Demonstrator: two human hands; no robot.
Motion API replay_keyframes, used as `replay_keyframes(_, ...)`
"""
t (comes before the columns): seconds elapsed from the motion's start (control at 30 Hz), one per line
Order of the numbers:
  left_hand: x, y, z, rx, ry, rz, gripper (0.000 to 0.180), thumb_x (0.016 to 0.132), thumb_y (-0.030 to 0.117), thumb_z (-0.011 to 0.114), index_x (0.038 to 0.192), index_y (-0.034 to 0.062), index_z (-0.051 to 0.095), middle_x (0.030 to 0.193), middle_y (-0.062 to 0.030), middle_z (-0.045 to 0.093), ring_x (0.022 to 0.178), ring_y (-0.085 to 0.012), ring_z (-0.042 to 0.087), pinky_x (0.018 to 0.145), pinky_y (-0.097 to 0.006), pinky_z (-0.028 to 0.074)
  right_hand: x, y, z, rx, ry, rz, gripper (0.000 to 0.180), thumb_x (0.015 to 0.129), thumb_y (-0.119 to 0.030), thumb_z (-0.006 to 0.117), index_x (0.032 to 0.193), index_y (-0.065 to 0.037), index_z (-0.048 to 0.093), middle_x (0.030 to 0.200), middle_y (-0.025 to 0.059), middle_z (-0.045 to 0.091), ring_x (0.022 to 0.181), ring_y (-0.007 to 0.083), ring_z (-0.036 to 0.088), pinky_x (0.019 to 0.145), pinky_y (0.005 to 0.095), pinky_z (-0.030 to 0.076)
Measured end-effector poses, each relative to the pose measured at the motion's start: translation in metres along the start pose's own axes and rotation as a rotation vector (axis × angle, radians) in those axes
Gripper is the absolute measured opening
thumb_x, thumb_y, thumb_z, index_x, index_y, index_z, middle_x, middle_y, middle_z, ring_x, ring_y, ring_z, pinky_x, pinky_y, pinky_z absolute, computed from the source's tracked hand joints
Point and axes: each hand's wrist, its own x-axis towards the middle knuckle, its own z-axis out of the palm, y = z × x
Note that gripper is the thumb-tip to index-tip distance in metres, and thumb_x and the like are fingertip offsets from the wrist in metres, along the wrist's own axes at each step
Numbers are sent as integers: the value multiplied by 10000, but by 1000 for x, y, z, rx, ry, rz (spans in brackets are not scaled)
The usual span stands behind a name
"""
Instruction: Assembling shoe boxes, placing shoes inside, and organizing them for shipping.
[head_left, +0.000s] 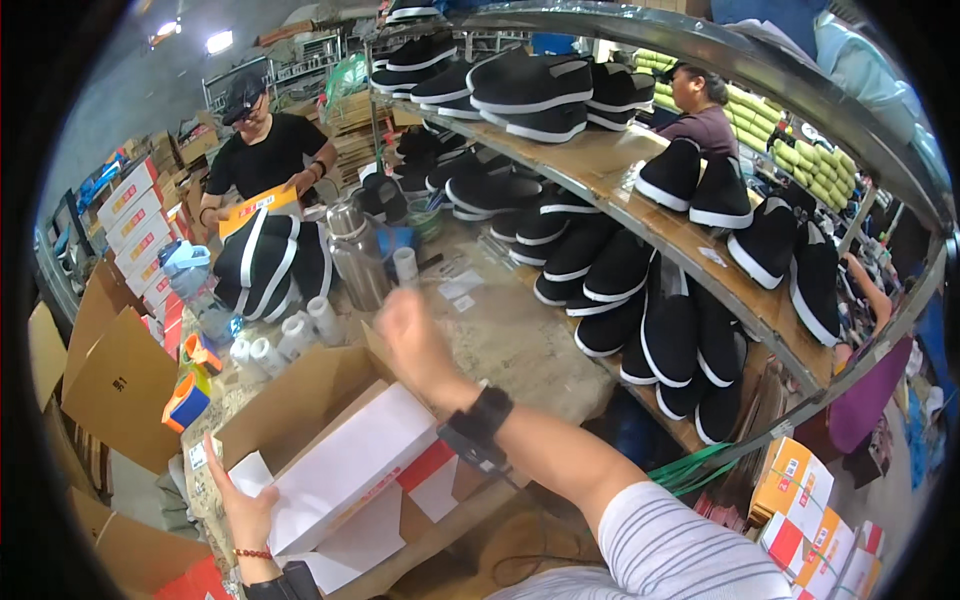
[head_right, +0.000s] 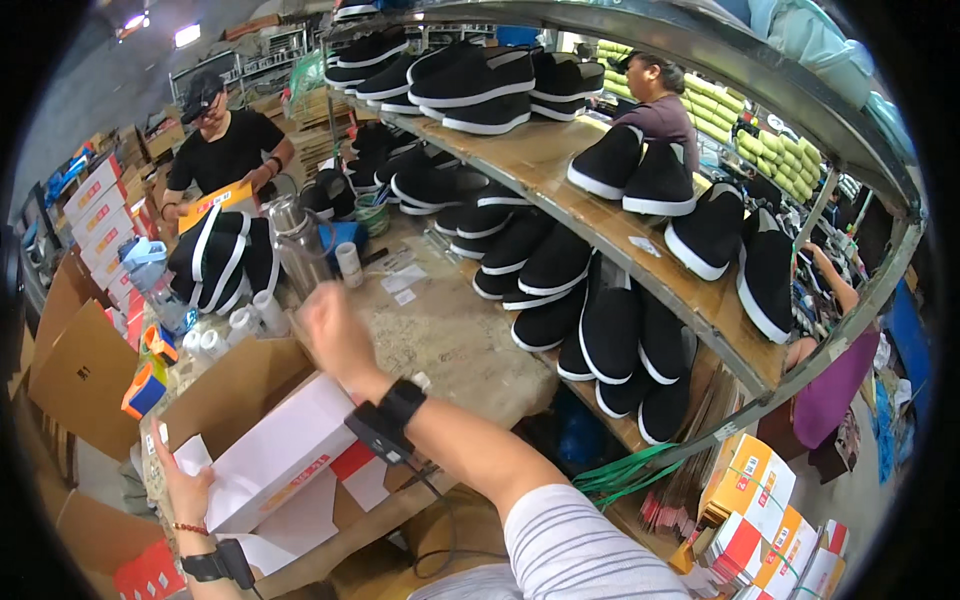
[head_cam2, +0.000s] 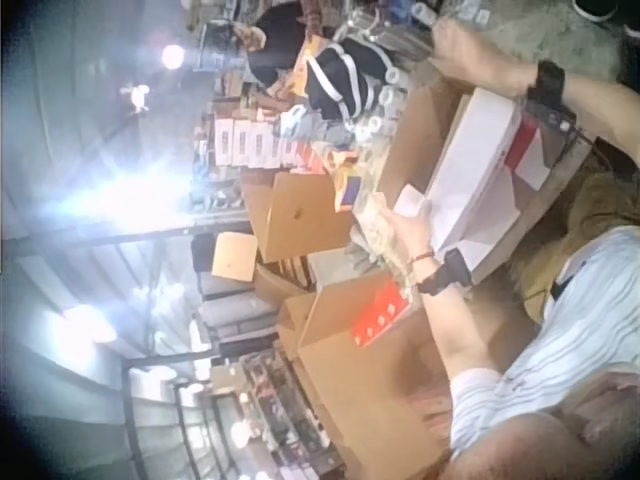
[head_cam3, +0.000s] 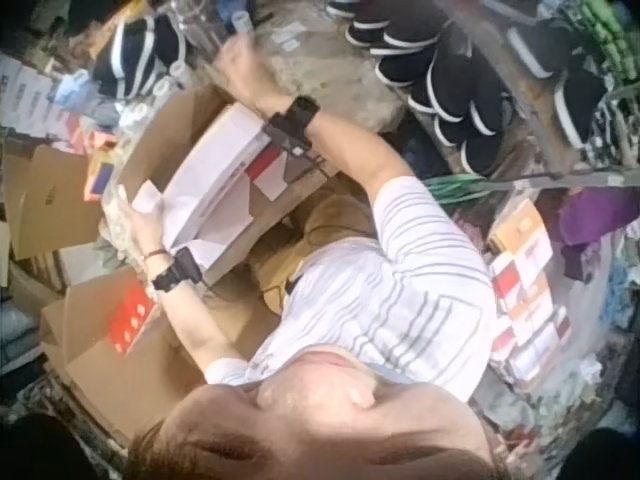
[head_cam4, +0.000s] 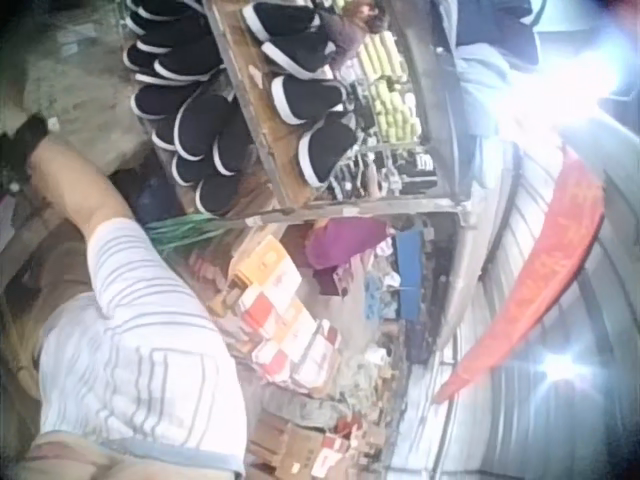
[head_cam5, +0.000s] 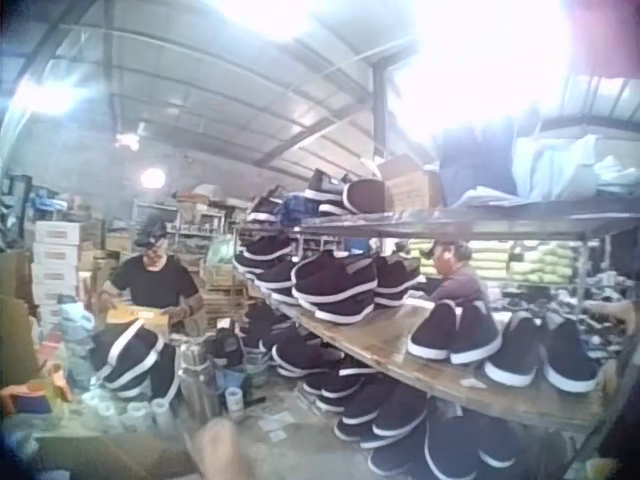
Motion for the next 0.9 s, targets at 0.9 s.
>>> replay_keyframes(0.9,-72,83,47,769,-224,190,802,757,382,732,1441,173,369,1390,-153,460,1268,-346,443,1097,-544,226,187,-79,-467,-1701,350,134,781,727,-670,610,1351,-216,488,1210,164,617,1100,342,593,863,434,491)
